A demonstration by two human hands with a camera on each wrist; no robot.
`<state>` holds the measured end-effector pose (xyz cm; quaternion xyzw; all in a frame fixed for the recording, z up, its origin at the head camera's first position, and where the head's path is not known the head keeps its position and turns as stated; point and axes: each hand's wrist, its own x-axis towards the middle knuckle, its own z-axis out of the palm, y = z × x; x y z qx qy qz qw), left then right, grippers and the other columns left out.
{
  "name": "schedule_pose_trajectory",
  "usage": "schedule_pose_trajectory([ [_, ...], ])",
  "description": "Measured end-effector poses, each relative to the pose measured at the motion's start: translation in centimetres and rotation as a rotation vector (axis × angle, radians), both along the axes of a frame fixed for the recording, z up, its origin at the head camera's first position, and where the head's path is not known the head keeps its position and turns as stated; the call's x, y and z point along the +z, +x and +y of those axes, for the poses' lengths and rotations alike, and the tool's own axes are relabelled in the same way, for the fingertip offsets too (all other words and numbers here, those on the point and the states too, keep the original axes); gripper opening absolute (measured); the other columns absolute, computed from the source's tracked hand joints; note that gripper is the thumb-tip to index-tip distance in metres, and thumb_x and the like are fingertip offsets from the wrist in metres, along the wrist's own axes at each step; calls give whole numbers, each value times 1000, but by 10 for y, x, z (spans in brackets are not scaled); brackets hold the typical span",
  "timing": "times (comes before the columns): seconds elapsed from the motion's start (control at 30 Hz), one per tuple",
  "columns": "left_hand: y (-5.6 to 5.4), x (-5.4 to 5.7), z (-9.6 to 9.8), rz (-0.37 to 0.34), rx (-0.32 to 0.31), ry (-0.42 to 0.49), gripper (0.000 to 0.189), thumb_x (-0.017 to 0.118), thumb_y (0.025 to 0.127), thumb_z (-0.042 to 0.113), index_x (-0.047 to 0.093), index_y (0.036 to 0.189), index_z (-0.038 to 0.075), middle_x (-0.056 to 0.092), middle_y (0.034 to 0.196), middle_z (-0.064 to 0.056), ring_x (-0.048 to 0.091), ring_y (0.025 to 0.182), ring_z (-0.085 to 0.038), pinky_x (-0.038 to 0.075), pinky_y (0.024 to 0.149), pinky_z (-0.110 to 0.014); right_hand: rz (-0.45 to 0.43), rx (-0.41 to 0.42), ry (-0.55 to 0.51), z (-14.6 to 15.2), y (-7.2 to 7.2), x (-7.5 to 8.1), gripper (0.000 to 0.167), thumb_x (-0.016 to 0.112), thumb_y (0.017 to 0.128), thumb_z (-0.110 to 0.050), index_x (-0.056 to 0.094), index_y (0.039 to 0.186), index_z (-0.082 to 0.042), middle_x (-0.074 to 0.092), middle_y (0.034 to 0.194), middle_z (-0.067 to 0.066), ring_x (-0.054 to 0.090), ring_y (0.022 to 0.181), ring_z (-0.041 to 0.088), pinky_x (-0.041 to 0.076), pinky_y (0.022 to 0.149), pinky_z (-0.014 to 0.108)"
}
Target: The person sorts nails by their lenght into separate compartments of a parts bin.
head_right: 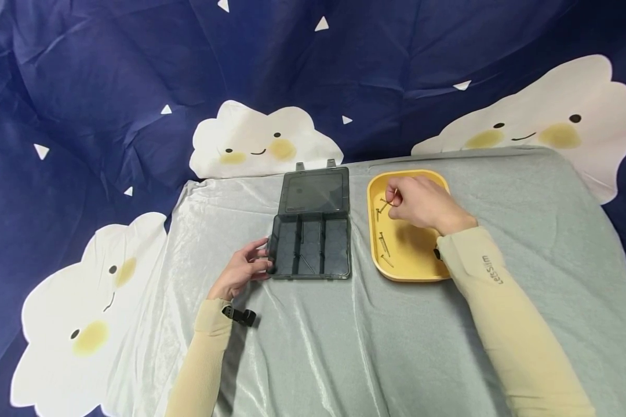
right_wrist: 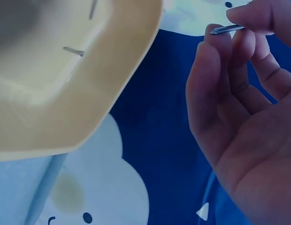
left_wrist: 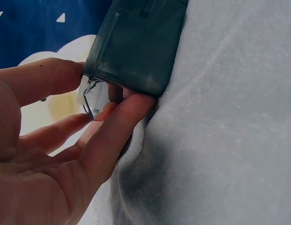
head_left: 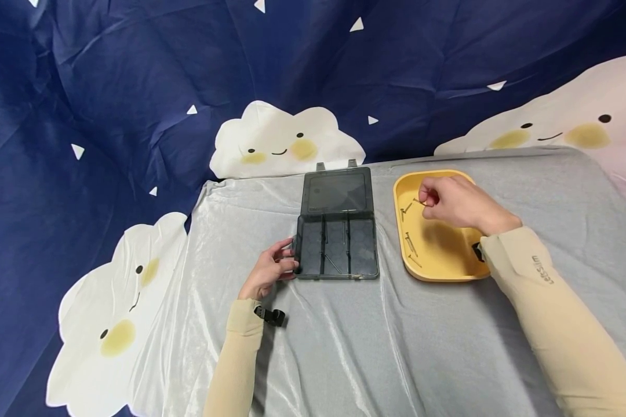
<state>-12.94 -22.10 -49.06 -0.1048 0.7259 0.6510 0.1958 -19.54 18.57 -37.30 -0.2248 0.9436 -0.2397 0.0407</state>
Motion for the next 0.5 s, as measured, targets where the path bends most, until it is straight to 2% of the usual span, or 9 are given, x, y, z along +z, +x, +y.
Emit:
schedule_pose_trajectory([
  [0.27, 0, 0, 1, 7, 9, 0, 70, 63, 85, -7, 40, 147, 16, 52, 126, -18, 63, 89, -15, 59, 73, -36, 72, 20, -34, -12, 8, 13, 12, 63, 73, -6, 58, 79, -14, 54, 71, -3, 48, 70, 15, 35, 69, 30],
  [0.5, 0, 0, 1, 6, 14, 3, 70, 62, 85, -8, 40, 147, 16, 52, 125, -18, 63, 88, -16, 59, 72, -36, 98, 20, -58, -24, 12, 15, 9, 62, 73, -7, 59, 78, -13, 55, 71, -2, 49, 68, 14, 36, 65, 26],
])
